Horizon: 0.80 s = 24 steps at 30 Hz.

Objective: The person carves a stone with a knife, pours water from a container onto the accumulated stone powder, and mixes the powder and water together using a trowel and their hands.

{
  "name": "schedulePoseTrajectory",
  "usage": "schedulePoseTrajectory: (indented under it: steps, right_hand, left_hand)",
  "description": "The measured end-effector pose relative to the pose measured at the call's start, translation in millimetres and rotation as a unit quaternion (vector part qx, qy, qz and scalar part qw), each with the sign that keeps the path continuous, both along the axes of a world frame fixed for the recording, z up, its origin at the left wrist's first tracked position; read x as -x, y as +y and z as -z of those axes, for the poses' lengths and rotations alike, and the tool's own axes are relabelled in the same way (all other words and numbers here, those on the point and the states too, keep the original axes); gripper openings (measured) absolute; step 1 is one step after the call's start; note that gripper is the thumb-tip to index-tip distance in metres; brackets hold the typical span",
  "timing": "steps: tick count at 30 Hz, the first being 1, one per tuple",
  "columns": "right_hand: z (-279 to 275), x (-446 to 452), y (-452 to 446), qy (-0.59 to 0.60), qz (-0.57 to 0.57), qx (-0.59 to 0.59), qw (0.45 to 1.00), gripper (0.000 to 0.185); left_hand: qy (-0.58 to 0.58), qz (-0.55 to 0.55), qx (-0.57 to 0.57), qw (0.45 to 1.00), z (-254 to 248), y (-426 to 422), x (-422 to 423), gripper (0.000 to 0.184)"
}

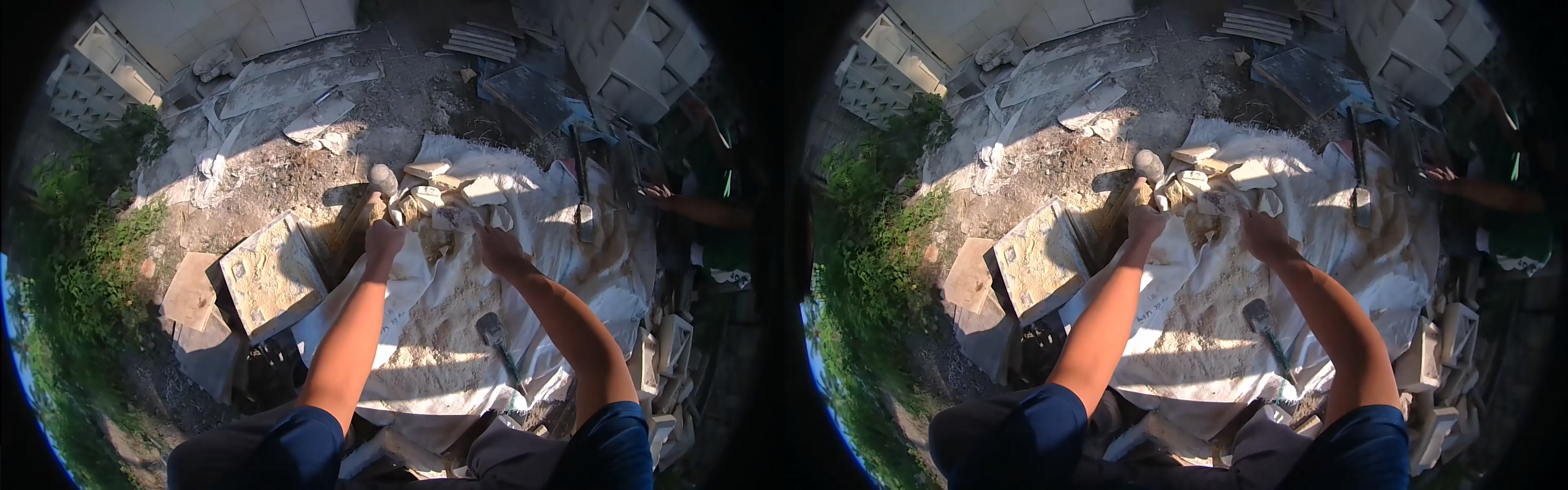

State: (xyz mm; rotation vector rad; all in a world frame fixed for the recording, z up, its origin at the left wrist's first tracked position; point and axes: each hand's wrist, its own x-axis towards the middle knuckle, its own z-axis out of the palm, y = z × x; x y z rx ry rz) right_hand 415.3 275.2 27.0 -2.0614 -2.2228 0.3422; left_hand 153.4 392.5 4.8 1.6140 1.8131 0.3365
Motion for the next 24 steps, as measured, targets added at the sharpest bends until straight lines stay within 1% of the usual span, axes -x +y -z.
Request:
schedulePoseTrajectory:
  steps: [1,2,3,4,6,7,9,10,11,12,13,14,15,17,18,19,21,22,23,24]
  right_hand:
    - [-10.1,3.5,0.6,-0.002,-0.001,-0.007,1.0,0.063]
    - [-25.2,8.6,0.3,0.029,0.06,0.053,0.996,0.064]
    - [-34.6,12.8,0.7,0.059,0.119,0.113,0.985,0.065]
    - [-32.0,12.7,1.7,0.057,0.115,0.107,0.986,0.065]
    - [-11.0,4.4,4.9,0.102,0.164,0.071,0.979,0.069]
    - [6.9,-3.9,9.2,0.102,0.162,0.069,0.979,0.069]
    - [38.2,-20.9,14.4,0.079,0.109,0.071,0.988,0.077]
    - [36.1,-21.6,14.5,0.079,0.111,0.074,0.988,0.077]
    - [34.2,-22.8,16.5,0.093,0.109,0.074,0.987,0.079]
    - [31.3,-21.3,13.5,0.107,0.107,0.075,0.986,0.082]
    - [19.5,-16.8,10.2,0.108,0.11,0.076,0.985,0.082]
    - [6.4,-12.4,8.0,0.114,0.117,0.092,0.982,0.081]
    - [-2.1,-8.7,7.0,0.122,0.123,0.107,0.979,0.08]
    - [1.2,-7.7,9.6,0.123,0.127,0.098,0.979,0.08]
    - [6.4,-5.8,5.5,0.123,0.13,0.094,0.979,0.08]
    - [7.3,-3.0,-1.1,0.126,0.136,0.108,0.977,0.08]
    - [0.4,-4.3,-1.0,0.144,0.127,0.107,0.976,0.08]
    - [5.6,-4.1,-3.0,0.143,0.129,0.112,0.975,0.08]
    - [7.5,-3.1,-0.5,0.147,0.126,0.115,0.974,0.086]
    - [11.1,-4.7,-0.5,0.15,0.124,0.12,0.974,0.091]
  left_hand:
    - [-0.015,-0.015,-0.009,1.0,19.7,9.8,0.0,0.054]
    - [-0.061,-0.061,-0.016,0.996,42.9,20.4,0.7,0.049]
    - [-0.108,-0.107,-0.026,0.988,41.6,24.5,-0.7,0.05]
    - [-0.097,-0.104,0.008,0.99,40.4,26.8,0.4,0.05]
    - [-0.122,-0.083,0.051,0.988,30.9,24.2,-1.5,0.045]
    - [-0.134,-0.073,0.073,0.986,20.0,21.5,-3.1,0.043]
    - [-0.184,0.061,0.116,0.974,43.8,26.1,-3.1,0.037]
    - [-0.176,0.068,0.146,0.971,52.3,32.5,-1.3,0.039]
    - [-0.175,0.069,0.15,0.971,62.9,32.3,2.1,0.039]
    - [-0.178,0.046,0.15,0.972,67.0,28.4,5.6,0.038]
    - [-0.181,0.024,0.146,0.972,64.2,27.9,6.9,0.039]
    - [-0.179,0.028,0.146,0.972,59.6,29.7,7.9,0.039]
    - [-0.137,0.048,0.127,0.981,40.5,27.4,9.3,0.04]
    - [-0.049,0.088,0.1,0.99,-4.7,6.4,18.5,0.043]
    - [-0.087,0.113,0.145,0.979,-33.2,2.1,19.1,0.039]
    - [-0.205,0.103,0.118,0.966,-41.9,-7.9,22.5,0.029]
    - [-0.237,0.127,0.146,0.952,-28.3,-1.2,25.7,0.023]
    - [-0.243,0.121,0.125,0.954,-22.5,-4.6,25.0,0.019]
    - [-0.247,0.12,0.126,0.953,-18.0,-5.6,24.7,0.019]
    - [-0.251,0.092,0.096,0.959,-10.2,-6.7,25.6,0.018]
